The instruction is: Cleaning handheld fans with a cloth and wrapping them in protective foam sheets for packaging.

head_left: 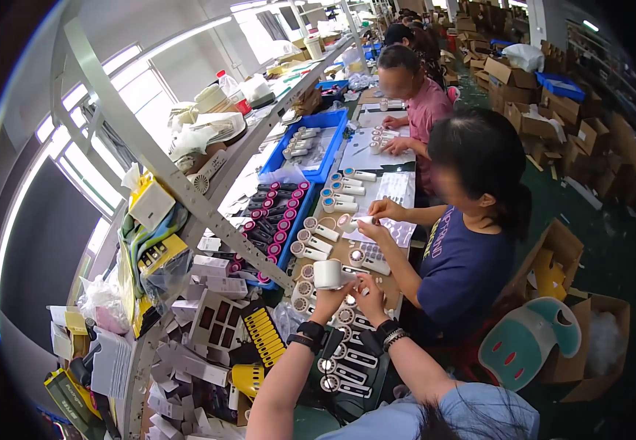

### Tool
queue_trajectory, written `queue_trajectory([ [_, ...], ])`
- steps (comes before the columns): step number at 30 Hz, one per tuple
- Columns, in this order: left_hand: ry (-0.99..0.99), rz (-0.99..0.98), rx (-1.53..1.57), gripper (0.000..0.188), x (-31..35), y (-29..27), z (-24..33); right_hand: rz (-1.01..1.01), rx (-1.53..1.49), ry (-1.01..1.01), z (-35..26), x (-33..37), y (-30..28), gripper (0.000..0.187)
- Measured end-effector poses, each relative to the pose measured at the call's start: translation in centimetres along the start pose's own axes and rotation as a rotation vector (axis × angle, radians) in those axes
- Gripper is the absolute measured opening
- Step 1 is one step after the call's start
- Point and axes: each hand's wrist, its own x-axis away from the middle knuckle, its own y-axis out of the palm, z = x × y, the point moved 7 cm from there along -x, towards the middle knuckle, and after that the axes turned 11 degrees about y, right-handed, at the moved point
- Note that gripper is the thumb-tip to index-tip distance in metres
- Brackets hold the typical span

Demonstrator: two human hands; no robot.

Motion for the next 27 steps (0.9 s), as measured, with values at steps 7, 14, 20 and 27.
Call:
queue_trajectory([
  [7, 0.002, 0.018, 0.03, 0.039, 0.1, 0.4, 0.1, 0.019, 0.06, 0.003, 0.2, 0.3, -0.4, 0.042],
  [14, -0.032, 0.047, 0.08, 0.04, 1.3, -0.3, -0.7, -0.056, 0.048, 0.041, 0.1, 1.3, 0.0, 0.037],
  [20, -0.171, 0.308, 0.331, 0.032, 8.5, -6.6, 1.2, -0.433, -0.134, -0.164, -3.5, 4.8, 0.0, 0.023],
  [27, -0.056, 0.292, 1.095, 0.039, 22.3, -11.7, 11.3, -0.983, -0.924, 0.511, -15.9, 9.0, 1.4, 0.047],
])
